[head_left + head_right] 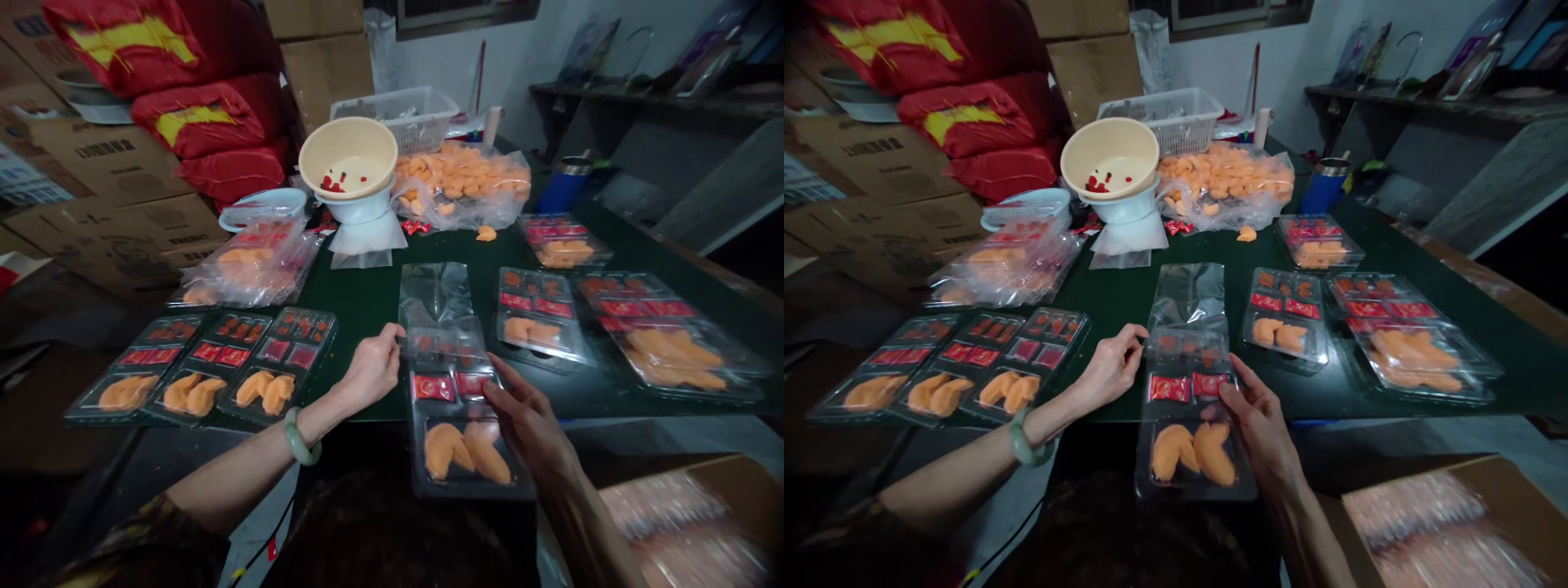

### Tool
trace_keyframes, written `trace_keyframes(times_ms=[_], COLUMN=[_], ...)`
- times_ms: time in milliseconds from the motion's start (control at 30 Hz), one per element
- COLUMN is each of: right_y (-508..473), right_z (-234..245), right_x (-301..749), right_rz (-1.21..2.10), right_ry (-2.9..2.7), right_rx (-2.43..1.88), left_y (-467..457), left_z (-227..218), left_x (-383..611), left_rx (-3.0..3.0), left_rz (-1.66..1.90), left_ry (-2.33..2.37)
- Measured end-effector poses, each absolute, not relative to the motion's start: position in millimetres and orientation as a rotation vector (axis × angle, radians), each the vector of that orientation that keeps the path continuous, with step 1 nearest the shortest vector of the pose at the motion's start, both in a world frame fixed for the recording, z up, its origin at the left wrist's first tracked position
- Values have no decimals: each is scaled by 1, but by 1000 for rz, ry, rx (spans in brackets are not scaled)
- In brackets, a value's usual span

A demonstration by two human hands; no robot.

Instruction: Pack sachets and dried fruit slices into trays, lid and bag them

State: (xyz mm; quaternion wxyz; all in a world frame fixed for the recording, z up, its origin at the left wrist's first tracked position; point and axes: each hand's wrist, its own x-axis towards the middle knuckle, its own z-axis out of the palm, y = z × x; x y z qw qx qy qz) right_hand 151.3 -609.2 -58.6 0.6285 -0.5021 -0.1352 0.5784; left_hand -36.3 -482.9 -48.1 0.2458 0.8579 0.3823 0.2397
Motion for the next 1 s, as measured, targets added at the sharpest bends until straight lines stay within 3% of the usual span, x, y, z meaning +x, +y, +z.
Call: trace_keyframes(times_ms=[200, 367, 567, 833, 1000], right_y=[-575, -561, -592, -528, -504], right_z=[-64, -69, -69, -82, -66], right_x=[140, 137, 154, 129, 105], right_rz=[986, 256, 434, 48, -101], right_ry=[-511, -1306, -2177, -1792, -2025], right_rx=[-1527, -1897, -1454, -1716, -1895], left_y=[-501, -485, -476, -492, -502], left_z=[-52, -61, -55, -42, -47], left_x=[-47, -60, -64, -65, -71], left_rx=[2485, 2568, 2622, 2763, 2708], left_rz=[515, 323, 215, 92, 185], left_ry=[916, 1159, 1084, 950, 976])
